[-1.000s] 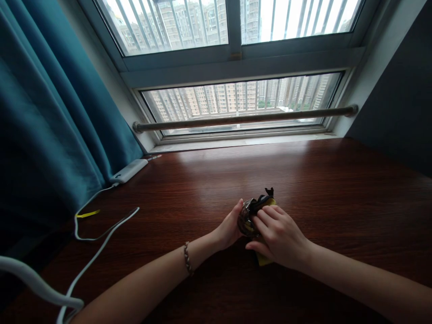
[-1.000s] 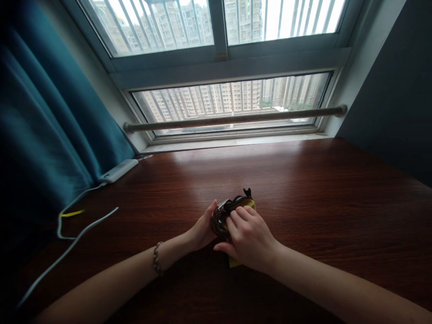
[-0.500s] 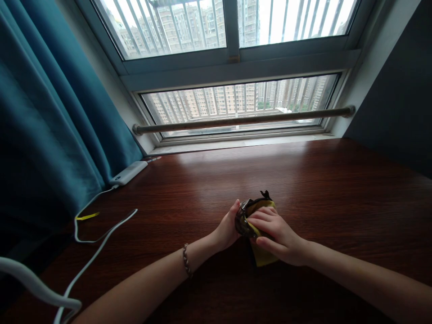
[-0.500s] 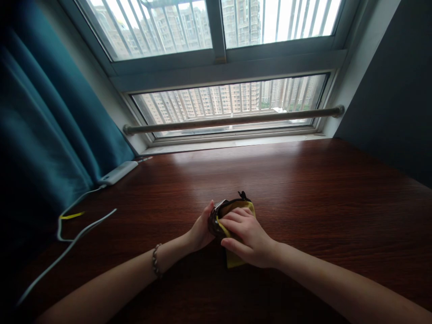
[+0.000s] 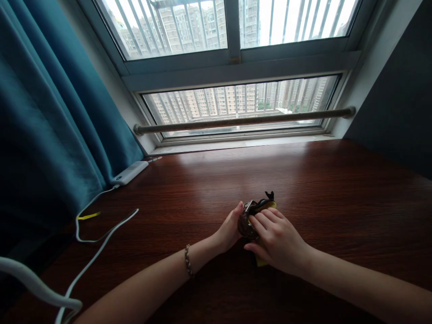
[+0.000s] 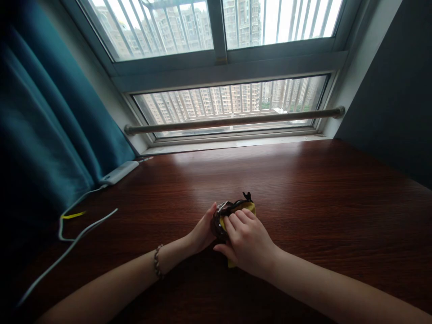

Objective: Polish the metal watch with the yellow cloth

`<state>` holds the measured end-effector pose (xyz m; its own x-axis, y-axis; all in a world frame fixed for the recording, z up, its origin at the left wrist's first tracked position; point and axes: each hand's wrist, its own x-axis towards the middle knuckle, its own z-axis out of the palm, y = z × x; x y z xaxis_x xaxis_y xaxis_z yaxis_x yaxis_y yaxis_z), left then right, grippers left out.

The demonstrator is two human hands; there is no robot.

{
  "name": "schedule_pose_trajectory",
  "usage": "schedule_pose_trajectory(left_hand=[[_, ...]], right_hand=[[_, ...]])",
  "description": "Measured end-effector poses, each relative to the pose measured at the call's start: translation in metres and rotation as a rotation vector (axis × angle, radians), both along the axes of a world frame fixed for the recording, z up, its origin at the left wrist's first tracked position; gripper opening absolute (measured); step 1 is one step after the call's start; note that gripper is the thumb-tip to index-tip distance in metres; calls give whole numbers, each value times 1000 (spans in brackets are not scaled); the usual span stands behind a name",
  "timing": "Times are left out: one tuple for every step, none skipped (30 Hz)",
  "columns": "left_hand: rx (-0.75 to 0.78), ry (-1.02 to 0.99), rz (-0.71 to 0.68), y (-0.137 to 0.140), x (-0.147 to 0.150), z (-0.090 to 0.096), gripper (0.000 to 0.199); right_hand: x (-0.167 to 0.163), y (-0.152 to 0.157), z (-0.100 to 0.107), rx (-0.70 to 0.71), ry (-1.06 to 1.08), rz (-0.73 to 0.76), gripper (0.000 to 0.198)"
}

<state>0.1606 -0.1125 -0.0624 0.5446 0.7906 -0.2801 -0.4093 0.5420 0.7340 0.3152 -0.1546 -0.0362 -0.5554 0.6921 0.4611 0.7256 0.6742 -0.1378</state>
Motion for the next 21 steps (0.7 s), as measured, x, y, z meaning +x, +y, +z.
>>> schedule_pose_trajectory(left_hand=[[-12,26,13,-1,0,0,54],[-19,48,22,-1,1,1,54],[-17,59,25,-2,1,2,53],[-6,63,27,-3,2,2,53],[18,62,29,-3,2,3,53],[50,61,36,-4,3,3,53],[87,65,48,-4,3,3,52],[128,73,62,-4,3,2,52],[171,88,74,-3,3,1,51],[214,108,82,-3,2,-1,51],[258,133,89,-2,1,-3,50],[301,159,93,-2,0,-5,49],[343,182,96,-1,-1,-6,48],[385,200,101,-1,-2,-8,47],[423,213,109,-1,-2,-9,45],[456,222,120,-1,-3,-9,44],[484,228,134,-1,-3,-10,43],[502,231,146,-2,-3,-10,43],[509,232,156,-2,-3,-10,43],[501,229,160,-2,-2,-10,43],[479,217,155,-1,-2,-10,44]], right_hand=[[-1,-2,1,-29,12,1,42],[-1,-4,3,-58,29,2,40],[-1,-6,4,-90,48,5,39],[-1,-7,5,-123,73,10,38],[0,-8,6,-156,102,21,37],[0,-9,7,-187,132,33,35],[1,-10,8,-217,160,47,34],[1,-10,8,-244,183,64,33],[2,-9,8,-266,201,82,31],[2,-9,8,-283,217,98,30],[3,-9,8,-295,229,114,28],[3,-9,7,-306,243,125,27],[3,-9,7,-318,260,129,25],[3,-9,6,-334,286,127,24],[2,-10,5,-355,319,121,24],[2,-11,4,-379,360,117,24],[2,-11,3,-406,407,120,24],[1,-11,2,-429,459,129,24],[1,-10,2,-443,509,149,25],[2,-9,2,-449,553,171,25],[2,-8,3,-445,588,193,26]])
